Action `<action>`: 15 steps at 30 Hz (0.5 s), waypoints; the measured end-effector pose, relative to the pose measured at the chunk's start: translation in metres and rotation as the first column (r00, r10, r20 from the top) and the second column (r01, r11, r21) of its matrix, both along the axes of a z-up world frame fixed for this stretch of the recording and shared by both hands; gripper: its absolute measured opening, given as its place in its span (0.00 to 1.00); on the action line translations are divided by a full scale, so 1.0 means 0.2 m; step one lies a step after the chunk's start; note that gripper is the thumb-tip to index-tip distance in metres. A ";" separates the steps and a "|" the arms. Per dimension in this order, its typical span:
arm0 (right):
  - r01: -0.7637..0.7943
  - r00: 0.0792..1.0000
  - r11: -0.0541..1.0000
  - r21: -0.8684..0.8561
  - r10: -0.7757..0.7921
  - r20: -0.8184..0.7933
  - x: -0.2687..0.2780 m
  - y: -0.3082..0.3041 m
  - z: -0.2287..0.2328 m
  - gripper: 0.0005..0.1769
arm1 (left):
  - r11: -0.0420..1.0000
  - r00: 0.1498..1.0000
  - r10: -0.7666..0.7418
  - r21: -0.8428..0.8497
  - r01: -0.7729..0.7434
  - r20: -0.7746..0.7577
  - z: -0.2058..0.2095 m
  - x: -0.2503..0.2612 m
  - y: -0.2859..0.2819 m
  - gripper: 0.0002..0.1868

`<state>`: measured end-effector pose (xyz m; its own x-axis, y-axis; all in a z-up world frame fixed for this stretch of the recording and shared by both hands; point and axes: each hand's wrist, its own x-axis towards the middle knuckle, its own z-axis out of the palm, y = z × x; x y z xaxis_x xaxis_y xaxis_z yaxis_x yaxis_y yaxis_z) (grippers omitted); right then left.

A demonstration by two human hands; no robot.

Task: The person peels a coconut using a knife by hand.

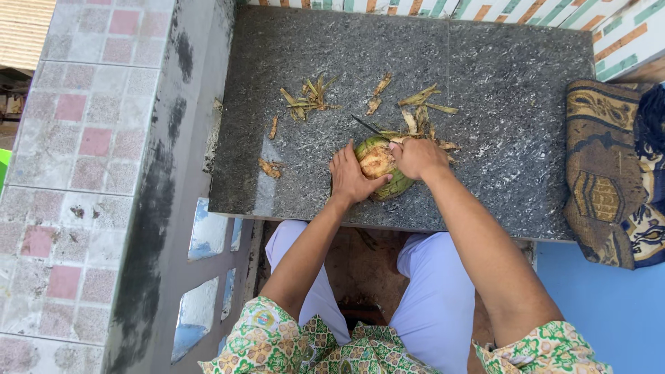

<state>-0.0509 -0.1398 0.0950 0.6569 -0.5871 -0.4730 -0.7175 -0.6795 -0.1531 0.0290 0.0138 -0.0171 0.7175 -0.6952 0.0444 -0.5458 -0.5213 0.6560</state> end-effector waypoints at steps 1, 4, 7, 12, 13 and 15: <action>-0.013 1.000 1.000 -0.026 0.013 0.013 0.00 0.01 0.01 0.30 | 0.999 0.999 -0.025 0.040 0.026 -0.031 0.02 0.02 -0.02 0.72; -0.042 0.999 0.995 -0.085 0.043 0.009 -0.07 0.03 0.04 0.30 | 0.990 0.992 -0.082 0.105 0.093 -0.101 0.05 0.02 -0.03 0.73; -0.091 0.994 0.991 -0.097 0.085 -0.068 -0.13 0.02 0.05 0.30 | 0.991 0.991 -0.088 0.093 0.097 -0.097 0.04 0.00 -0.01 0.71; -0.129 0.991 0.979 -0.160 0.119 -0.067 -0.02 0.02 -0.01 0.31 | 0.993 0.993 -0.088 0.078 0.094 -0.080 0.04 0.00 -0.02 0.69; -0.122 0.991 0.981 -0.153 0.113 -0.066 -0.01 0.01 -0.02 0.32 | 0.991 0.993 -0.099 0.083 0.105 -0.064 0.04 0.01 -0.02 0.69; -0.125 0.991 0.982 -0.142 0.116 -0.070 -0.01 0.01 -0.03 0.33 | 0.990 0.993 -0.108 0.092 0.111 -0.039 0.03 0.02 -0.01 0.69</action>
